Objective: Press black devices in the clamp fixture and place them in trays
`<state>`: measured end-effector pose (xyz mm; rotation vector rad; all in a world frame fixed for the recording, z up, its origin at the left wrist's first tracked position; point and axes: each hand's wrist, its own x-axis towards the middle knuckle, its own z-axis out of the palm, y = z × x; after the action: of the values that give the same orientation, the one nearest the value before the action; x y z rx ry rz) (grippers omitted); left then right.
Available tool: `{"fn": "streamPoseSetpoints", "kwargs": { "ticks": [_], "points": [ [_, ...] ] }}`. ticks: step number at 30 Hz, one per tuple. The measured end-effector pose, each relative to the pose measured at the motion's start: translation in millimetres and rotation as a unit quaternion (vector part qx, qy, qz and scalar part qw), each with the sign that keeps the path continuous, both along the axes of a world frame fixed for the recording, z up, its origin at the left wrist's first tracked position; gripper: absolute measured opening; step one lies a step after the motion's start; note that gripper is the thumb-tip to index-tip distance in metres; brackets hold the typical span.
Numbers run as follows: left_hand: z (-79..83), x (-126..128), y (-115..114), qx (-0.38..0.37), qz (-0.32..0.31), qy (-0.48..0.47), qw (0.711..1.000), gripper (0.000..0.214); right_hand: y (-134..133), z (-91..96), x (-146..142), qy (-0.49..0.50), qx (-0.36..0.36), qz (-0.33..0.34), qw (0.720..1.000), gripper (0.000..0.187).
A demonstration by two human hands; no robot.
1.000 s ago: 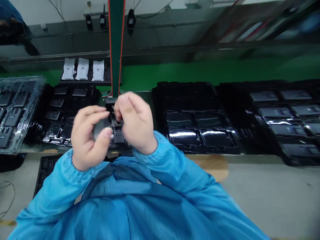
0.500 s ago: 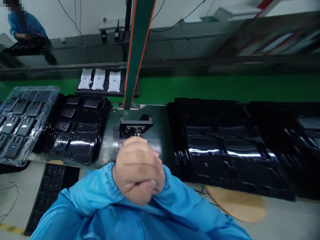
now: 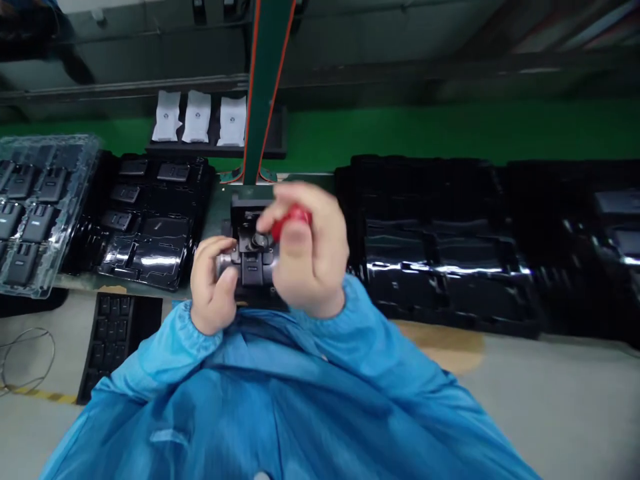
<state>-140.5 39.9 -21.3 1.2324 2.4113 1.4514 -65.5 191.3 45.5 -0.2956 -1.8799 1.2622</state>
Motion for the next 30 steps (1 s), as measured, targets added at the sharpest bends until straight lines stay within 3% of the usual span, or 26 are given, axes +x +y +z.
{"fn": "streamPoseSetpoints", "kwargs": {
  "ticks": [2, 5, 9, 12, 14, 17, 20, 25, 30],
  "points": [
    [-14.6, -5.0, -1.5, -0.042, 0.021, -0.028, 0.998, 0.026, 12.8, 7.5, -15.9, 0.010, 0.023, -0.022, 0.999, 0.044],
    [-36.2, -11.4, 2.5, -0.149, -0.019, -0.055, 0.987, 0.017, 35.5, 0.4, -35.7, -0.010, 0.042, -0.018, 0.999, 0.048],
    [-49.0, -12.7, 5.2, -0.212, -0.002, -0.068, 0.975, 0.024, 45.1, -33.6, -28.3, -0.010, 0.048, -0.079, 0.996, 0.042],
    [-50.3, -10.1, 3.2, -0.243, -0.003, -0.066, 0.968, 0.027, 32.0, -66.5, 0.9, -0.006, 0.026, -0.182, 0.983, 0.030],
    [-50.3, -9.0, 2.8, -0.247, -0.005, -0.065, 0.967, 0.028, 18.2, -89.0, 23.0, -0.045, -0.004, -0.200, 0.979, 0.023],
    [-49.8, -10.6, 5.8, -0.236, 0.005, -0.095, 0.967, 0.028, -3.1, -118.0, 49.9, -0.146, -0.066, -0.146, 0.976, 0.019],
    [-49.2, -14.3, 12.2, -0.220, 0.014, -0.132, 0.966, 0.030, -19.0, -133.8, 65.6, -0.211, -0.096, -0.102, 0.967, 0.022],
    [-53.2, -17.1, 19.8, -0.190, 0.008, -0.174, 0.966, 0.035, -31.2, -133.7, 72.9, -0.220, -0.115, -0.059, 0.967, 0.019],
    [-50.4, -12.3, 6.9, -0.088, 0.012, -0.288, 0.954, 0.039, -40.0, -135.2, 69.5, -0.187, -0.241, -0.012, 0.952, 0.023]
  ]
}}
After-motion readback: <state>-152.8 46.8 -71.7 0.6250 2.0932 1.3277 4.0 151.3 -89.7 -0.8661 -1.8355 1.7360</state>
